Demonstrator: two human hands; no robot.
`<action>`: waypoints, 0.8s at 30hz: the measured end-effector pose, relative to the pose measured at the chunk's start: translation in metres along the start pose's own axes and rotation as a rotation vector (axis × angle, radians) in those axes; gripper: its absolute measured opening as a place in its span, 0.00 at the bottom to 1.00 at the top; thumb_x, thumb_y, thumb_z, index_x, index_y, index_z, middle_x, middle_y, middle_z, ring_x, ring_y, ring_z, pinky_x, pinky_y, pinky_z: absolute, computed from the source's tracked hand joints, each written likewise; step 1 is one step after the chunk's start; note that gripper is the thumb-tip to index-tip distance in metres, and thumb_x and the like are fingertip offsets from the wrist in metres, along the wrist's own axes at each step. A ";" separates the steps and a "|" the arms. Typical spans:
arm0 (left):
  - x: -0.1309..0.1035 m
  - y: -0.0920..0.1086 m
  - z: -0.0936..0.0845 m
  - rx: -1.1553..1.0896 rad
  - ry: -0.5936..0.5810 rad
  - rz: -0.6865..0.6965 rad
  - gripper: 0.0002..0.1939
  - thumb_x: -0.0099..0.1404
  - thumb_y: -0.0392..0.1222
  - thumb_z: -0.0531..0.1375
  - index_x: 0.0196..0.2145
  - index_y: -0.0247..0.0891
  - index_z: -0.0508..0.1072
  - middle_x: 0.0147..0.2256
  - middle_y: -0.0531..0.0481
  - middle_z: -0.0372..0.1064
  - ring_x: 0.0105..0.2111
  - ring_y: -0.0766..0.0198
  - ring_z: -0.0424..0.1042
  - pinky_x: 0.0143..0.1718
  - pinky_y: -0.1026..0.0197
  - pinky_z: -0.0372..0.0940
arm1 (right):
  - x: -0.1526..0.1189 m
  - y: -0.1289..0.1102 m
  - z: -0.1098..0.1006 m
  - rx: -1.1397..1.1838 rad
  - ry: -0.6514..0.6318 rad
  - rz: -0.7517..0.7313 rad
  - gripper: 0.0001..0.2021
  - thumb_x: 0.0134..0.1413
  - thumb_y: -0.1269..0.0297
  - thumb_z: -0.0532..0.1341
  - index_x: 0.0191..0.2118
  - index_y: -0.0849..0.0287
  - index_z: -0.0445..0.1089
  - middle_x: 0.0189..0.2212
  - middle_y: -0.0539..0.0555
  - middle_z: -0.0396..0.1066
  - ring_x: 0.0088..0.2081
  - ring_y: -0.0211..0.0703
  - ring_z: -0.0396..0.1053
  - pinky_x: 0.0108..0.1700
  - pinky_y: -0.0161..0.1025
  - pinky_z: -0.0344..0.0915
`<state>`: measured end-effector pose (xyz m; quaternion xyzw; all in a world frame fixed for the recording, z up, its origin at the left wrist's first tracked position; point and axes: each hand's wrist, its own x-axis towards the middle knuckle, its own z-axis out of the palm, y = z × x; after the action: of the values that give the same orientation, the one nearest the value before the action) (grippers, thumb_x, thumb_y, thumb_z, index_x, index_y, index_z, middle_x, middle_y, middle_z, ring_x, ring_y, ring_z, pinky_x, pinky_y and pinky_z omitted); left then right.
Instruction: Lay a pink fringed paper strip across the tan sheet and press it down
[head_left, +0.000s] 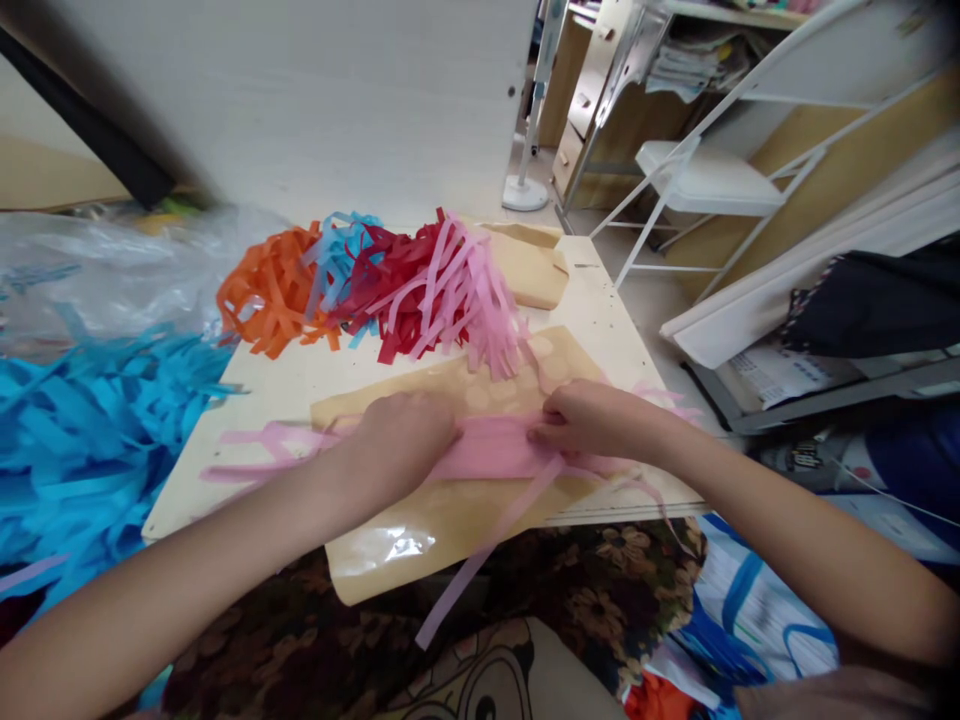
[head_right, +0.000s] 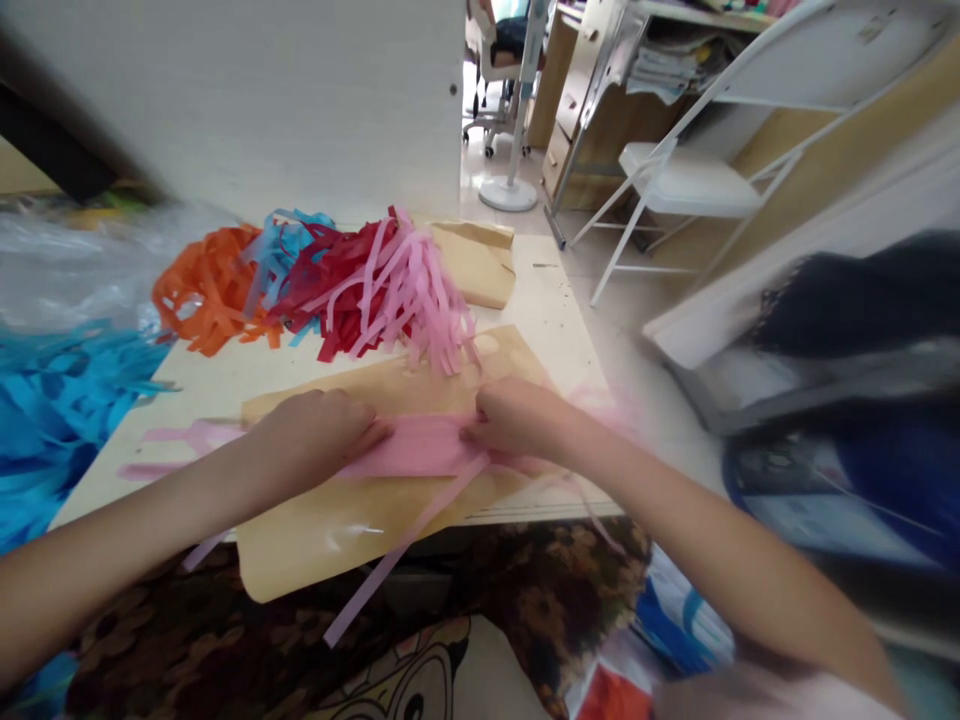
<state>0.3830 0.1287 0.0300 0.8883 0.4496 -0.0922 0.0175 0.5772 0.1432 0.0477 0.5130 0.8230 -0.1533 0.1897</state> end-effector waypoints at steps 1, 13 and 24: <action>0.000 0.003 -0.004 0.018 -0.015 -0.008 0.16 0.58 0.36 0.46 0.21 0.32 0.69 0.21 0.41 0.66 0.24 0.52 0.68 0.20 0.58 0.56 | 0.000 -0.001 -0.001 -0.012 -0.001 0.001 0.17 0.45 0.59 0.49 0.22 0.64 0.69 0.17 0.54 0.65 0.17 0.33 0.54 0.18 0.32 0.47; 0.009 0.030 -0.021 0.272 0.263 0.307 0.11 0.56 0.27 0.46 0.32 0.32 0.65 0.30 0.43 0.65 0.33 0.55 0.65 0.27 0.58 0.57 | 0.006 -0.009 -0.010 -0.142 -0.022 0.065 0.17 0.42 0.58 0.51 0.27 0.65 0.71 0.19 0.57 0.67 0.22 0.42 0.63 0.19 0.34 0.51; 0.013 0.025 -0.020 0.230 0.051 0.323 0.12 0.61 0.33 0.45 0.39 0.37 0.65 0.31 0.46 0.67 0.31 0.59 0.69 0.23 0.63 0.56 | -0.020 -0.024 0.003 -0.288 0.465 -0.042 0.12 0.48 0.64 0.51 0.36 0.65 0.65 0.34 0.60 0.66 0.39 0.50 0.62 0.40 0.45 0.54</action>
<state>0.4132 0.1263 0.0460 0.9470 0.2882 -0.1163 -0.0811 0.5638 0.1157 0.0557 0.4849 0.8683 0.0833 0.0632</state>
